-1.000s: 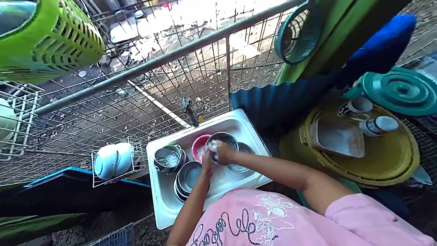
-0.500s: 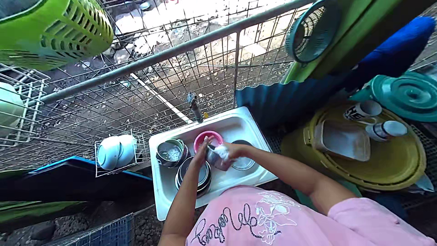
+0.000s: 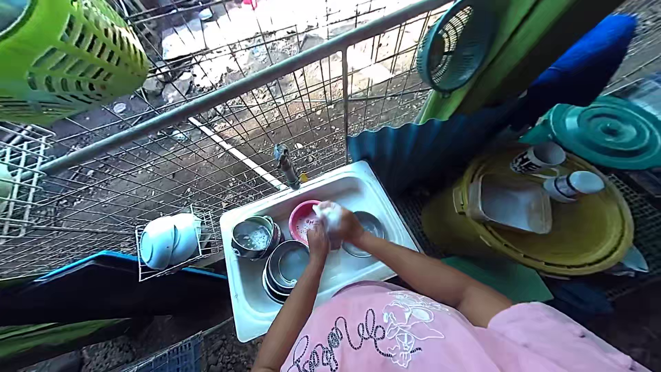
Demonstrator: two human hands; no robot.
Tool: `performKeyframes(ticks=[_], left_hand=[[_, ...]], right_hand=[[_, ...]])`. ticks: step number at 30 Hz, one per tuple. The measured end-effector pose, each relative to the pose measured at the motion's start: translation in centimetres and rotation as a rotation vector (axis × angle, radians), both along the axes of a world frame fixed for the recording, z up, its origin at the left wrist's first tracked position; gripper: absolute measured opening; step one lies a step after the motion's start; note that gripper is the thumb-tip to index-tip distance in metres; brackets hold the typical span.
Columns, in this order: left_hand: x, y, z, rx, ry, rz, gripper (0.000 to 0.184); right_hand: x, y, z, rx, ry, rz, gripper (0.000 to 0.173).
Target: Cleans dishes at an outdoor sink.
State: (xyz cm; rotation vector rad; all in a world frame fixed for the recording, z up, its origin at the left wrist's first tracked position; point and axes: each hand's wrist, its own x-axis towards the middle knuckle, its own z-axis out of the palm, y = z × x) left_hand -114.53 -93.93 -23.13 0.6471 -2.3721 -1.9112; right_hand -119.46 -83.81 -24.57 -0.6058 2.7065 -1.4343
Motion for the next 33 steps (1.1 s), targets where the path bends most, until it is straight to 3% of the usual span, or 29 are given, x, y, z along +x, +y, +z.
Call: performKeyframes(ticks=[2, 3, 7, 8, 10, 13, 15, 17, 19, 22, 24, 26, 28, 31, 33], left_hand=[[0.6, 0.2, 0.2, -0.109, 0.060, -0.047, 0.049], [0.9, 0.4, 0.3, -0.115, 0.073, -0.042, 0.049], [0.7, 0.1, -0.2, 0.109, 0.002, 0.022, 0.046], [0.8, -0.3, -0.2, 0.157, -0.013, -0.001, 0.045], [0.7, -0.9, -0.2, 0.102, -0.004, -0.067, 0.043], [-0.1, -1.0, 1.5, 0.277, -0.027, 0.007, 0.032], [-1.1, -0.8, 1.5, 0.611, -0.002, 0.206, 0.035], [-2.5, -0.3, 0.4, 0.943, 0.064, 0.384, 0.044], [-3.6, 0.5, -0.1, 1.031, 0.052, 0.514, 0.047], [-3.6, 2.2, 0.4, 0.851, -0.044, 0.453, 0.043], [-3.3, 2.9, 0.6, 0.687, -0.068, 0.304, 0.036], [-3.8, 3.3, 0.5, 0.580, -0.094, 0.254, 0.040], [-4.6, 3.6, 0.4, 0.517, -0.133, 0.216, 0.045], [-4.3, 4.4, 1.0, 0.409, -0.209, 0.134, 0.042], [-4.3, 4.6, 0.8, 0.350, -0.235, 0.127, 0.040]], right_hand=[[-3.9, 1.4, 0.2, -0.061, -0.392, -0.023, 0.031], [-4.7, 1.8, -0.4, -0.068, -0.478, -0.017, 0.032], [1.2, 0.2, 2.1, 0.112, -0.113, 0.174, 0.038], [2.3, 0.0, 2.4, 0.094, -0.036, 0.186, 0.041], [0.9, 0.8, 2.1, -0.016, -0.039, 0.172, 0.030], [-3.7, 3.8, -0.2, -0.417, -0.648, 0.042, 0.028], [-2.9, 4.7, -1.1, -0.560, -0.774, -0.148, 0.034], [0.5, 3.9, -2.0, -0.516, -0.577, -0.296, 0.037], [3.7, 2.7, -2.6, -0.311, -0.204, -0.207, 0.046], [4.0, 1.6, -1.3, -0.022, 0.239, -0.006, 0.038], [1.6, 2.5, -0.7, -0.008, 0.288, 0.131, 0.029], [-0.7, 3.8, -1.0, -0.205, 0.167, 0.194, 0.024], [-1.6, 5.1, -1.3, -0.364, -0.056, 0.034, 0.027], [-1.6, 7.0, -2.0, -0.285, -0.434, -0.333, 0.036], [0.6, 6.8, -1.9, -0.245, -0.459, -0.315, 0.047]])
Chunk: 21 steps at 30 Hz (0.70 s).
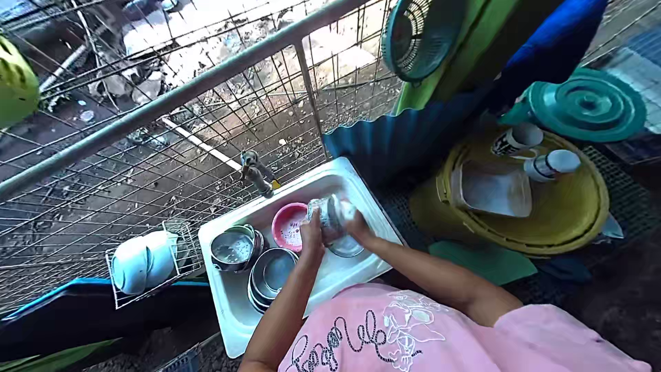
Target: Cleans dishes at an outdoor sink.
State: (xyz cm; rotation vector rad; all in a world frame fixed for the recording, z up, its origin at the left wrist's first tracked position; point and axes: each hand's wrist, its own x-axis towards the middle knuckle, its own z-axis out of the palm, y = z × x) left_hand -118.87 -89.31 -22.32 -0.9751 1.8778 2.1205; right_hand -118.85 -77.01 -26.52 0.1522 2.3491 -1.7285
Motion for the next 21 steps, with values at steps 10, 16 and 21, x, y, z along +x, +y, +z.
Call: performKeyframes(ticks=[10, 16, 21], left_hand=[[-5.9, 0.3, 0.7, -0.574, 0.234, -0.919, 0.040], [-13.5, 1.9, -6.3, -1.112, 0.461, -1.331, 0.026], [-13.0, 0.4, -9.2, -1.198, 0.493, -1.133, 0.043]], right_hand=[[-1.6, 3.3, -6.2, 0.353, -0.098, 0.274, 0.043], [2.8, 0.5, -9.1, 0.641, -0.359, 0.849, 0.057], [2.8, 1.3, -10.1, 0.622, -0.246, 1.051, 0.046]])
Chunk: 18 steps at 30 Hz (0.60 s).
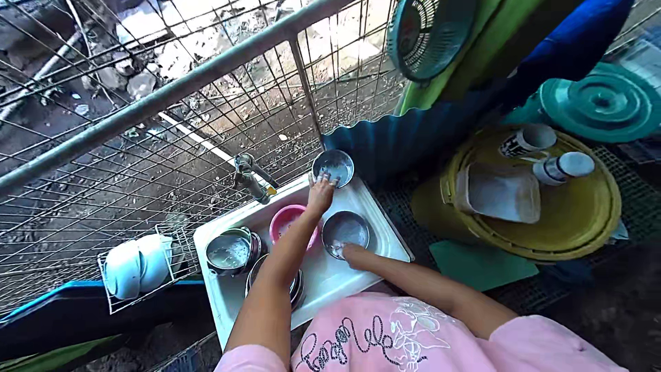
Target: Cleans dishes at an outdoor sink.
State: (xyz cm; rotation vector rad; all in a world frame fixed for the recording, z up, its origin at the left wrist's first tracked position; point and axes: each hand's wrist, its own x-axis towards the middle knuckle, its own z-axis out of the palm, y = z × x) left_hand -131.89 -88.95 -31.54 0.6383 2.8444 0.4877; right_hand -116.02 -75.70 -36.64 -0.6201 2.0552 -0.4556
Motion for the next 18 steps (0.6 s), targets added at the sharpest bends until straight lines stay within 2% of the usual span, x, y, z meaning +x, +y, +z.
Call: performKeyframes(ticks=[1, 3, 5, 7, 8, 10, 13, 15, 16, 18], left_hand=[[0.8, -0.6, 0.0, 0.079, 0.021, 0.063, 0.049], [3.1, -2.4, 0.4, 0.290, -0.031, 0.248, 0.058], [6.4, -4.4, 1.7, 0.556, -0.207, 0.472, 0.065], [10.5, -5.4, 3.6, 0.799, -0.447, 0.625, 0.069], [12.5, -5.3, 4.6, 0.894, -0.537, 0.659, 0.067], [15.6, -4.3, 6.0, 1.045, -0.637, 0.675, 0.062], [17.4, -3.4, 4.5, 1.206, -0.494, 0.716, 0.066], [17.4, -3.9, 3.3, 1.253, -0.407, 0.945, 0.058], [17.3, -4.5, 2.8, 1.234, -0.387, 1.030, 0.054], [17.6, -6.2, 2.3, 1.204, -0.373, 1.044, 0.051]], right_hand=[[-0.6, 0.4, 0.4, -0.084, 0.014, -0.047, 0.042], [-1.9, 1.2, 1.9, -0.332, 0.052, -0.290, 0.039], [-3.8, 1.4, 4.3, -0.545, -0.029, -0.632, 0.042], [-5.0, 1.1, 6.0, -0.739, -0.211, -1.022, 0.040], [-5.5, 0.7, 6.8, -0.789, -0.268, -1.143, 0.040], [-5.9, -1.0, 8.2, -0.789, -0.308, -1.231, 0.045], [-3.3, -5.8, 9.9, -0.769, -0.315, -1.088, 0.047], [-0.9, -7.8, 9.4, -0.769, -0.216, -0.881, 0.044], [-0.3, -7.6, 8.6, -0.716, -0.087, -0.702, 0.041], [-0.6, -5.5, 7.5, -0.476, 0.230, -0.258, 0.029]])
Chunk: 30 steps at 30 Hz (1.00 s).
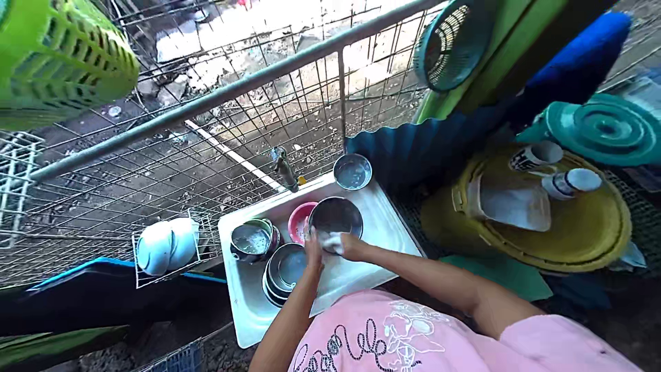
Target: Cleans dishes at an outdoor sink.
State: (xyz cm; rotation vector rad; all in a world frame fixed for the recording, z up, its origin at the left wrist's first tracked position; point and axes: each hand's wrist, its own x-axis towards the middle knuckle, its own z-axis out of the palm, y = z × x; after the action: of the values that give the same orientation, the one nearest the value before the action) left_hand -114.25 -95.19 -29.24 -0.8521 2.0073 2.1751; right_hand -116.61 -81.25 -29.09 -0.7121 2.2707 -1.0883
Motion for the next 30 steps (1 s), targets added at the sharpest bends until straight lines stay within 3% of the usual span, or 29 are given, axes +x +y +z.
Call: performKeyframes(ticks=[2, 4, 7, 9, 12, 14, 16, 18, 19, 21, 23, 26, 28, 30], left_hand=[[1.0, -0.6, 0.1, 0.001, -0.042, -0.058, 0.051], [1.6, 0.6, 0.6, 0.069, -0.131, -0.118, 0.054], [1.1, 2.5, 1.2, 0.142, -0.084, -0.143, 0.056], [0.2, 1.4, 1.8, 0.011, 0.028, -0.125, 0.055], [0.2, -1.5, 2.3, -0.076, 0.108, -0.138, 0.052], [0.7, -0.5, 2.2, -0.048, 0.067, -0.172, 0.052], [0.8, 0.9, 2.4, 0.022, 0.035, -0.187, 0.052], [-0.1, 0.7, 2.4, 0.011, 0.093, -0.144, 0.052], [-0.4, -0.4, 2.2, -0.009, 0.141, -0.138, 0.053], [-0.4, -2.1, 2.2, -0.042, 0.168, -0.133, 0.054], [-0.1, -1.1, 2.6, -0.030, 0.115, -0.154, 0.052], [0.1, 1.3, 2.9, 0.030, 0.069, -0.145, 0.051], [-0.3, 0.5, 2.9, 0.001, 0.098, -0.101, 0.052], [0.0, -1.2, 2.4, -0.018, 0.122, -0.093, 0.053]], right_hand=[[-1.5, 2.5, 0.6, 0.325, 0.232, 0.180, 0.024], [-3.5, 2.9, 1.4, 0.400, 0.360, 0.093, 0.028], [-3.2, -0.3, 1.0, 0.148, 0.293, -0.152, 0.028], [-1.4, -1.0, 1.7, -0.002, 0.199, -0.137, 0.021], [-2.4, 1.9, 2.8, 0.274, 0.223, 0.110, 0.024], [-4.1, 2.0, 3.0, 0.368, 0.314, 0.021, 0.028], [-3.3, -0.1, 2.8, 0.191, 0.267, -0.178, 0.028], [-1.4, -1.3, 3.3, -0.003, 0.192, -0.174, 0.021], [-0.9, -0.8, 3.5, 0.024, 0.175, -0.065, 0.020], [-2.0, 1.3, 4.5, 0.281, 0.182, 0.120, 0.024], [-4.2, 2.0, 5.0, 0.390, 0.253, 0.063, 0.027], [-3.6, -0.4, 3.4, 0.082, 0.305, -0.139, 0.025], [-2.0, -0.4, 3.3, -0.066, 0.296, -0.032, 0.017], [-2.4, 1.7, 4.3, 0.160, 0.251, 0.138, 0.018]])
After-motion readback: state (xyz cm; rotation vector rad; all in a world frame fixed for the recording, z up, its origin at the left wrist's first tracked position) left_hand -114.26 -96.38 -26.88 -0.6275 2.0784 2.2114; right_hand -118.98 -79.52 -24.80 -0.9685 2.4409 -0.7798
